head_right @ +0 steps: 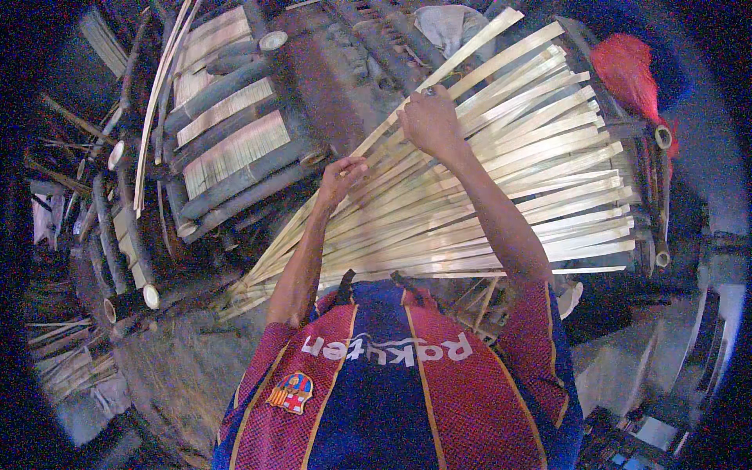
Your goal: The person gathers and aligns thin bamboo strips in a workshop. They repeatedly fan, straighten, and bundle the strips by hand, then place the assembled bundle onto a wooden rack.
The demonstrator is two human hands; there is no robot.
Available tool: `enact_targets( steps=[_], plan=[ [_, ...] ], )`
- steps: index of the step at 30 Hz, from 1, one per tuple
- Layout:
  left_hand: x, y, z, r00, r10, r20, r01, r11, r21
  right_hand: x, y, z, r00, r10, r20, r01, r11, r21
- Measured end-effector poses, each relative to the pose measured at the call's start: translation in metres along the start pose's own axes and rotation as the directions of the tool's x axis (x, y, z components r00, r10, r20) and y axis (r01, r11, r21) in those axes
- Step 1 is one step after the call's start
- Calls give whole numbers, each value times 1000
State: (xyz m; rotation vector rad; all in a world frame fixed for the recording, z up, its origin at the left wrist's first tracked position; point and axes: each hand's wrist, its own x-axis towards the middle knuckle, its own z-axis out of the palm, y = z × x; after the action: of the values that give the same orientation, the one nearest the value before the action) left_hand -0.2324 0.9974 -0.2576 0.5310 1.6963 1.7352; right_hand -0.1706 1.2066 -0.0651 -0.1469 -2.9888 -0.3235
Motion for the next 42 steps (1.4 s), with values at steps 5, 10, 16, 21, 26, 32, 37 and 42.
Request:
enact_targets(
  steps=[5, 10, 16, 21, 26, 32, 37, 42],
  plan=[
    [3, -19, 4, 986, -166, 5, 163, 960, -225, -6, -4, -13, 998, -1, 60, 2, 1000, -12],
    [-2, -5, 19, 963, -260, -70, 230, 930, -288, -13, 3, 8, 1000, -10, 12, 11, 996, -93],
    [4, -17, 9, 970, -191, -150, 116, 907, -405, -16, -11, -7, 997, -51, -55, 48, 997, -62],
    [-2, 41, 42, 993, 22, -117, -48, 972, -230, -28, -10, 4, 998, -2, -66, 3, 1000, 23],
    [18, 21, 45, 993, 103, 57, -104, 995, 1, -36, -12, -4, 976, -55, -209, 72, 995, 75],
    [33, 29, 47, 996, 79, -34, -80, 996, -27, -89, -63, -14, 937, 192, -292, 27, 793, 609],
    [49, 30, 55, 983, 130, -127, -82, 942, 326, -157, -66, 39, 836, 535, -120, -259, 579, 773],
    [22, -46, 40, 941, 328, -82, -275, 883, 381, -227, -89, 99, 623, 775, 105, -472, 266, 840]
  ],
)
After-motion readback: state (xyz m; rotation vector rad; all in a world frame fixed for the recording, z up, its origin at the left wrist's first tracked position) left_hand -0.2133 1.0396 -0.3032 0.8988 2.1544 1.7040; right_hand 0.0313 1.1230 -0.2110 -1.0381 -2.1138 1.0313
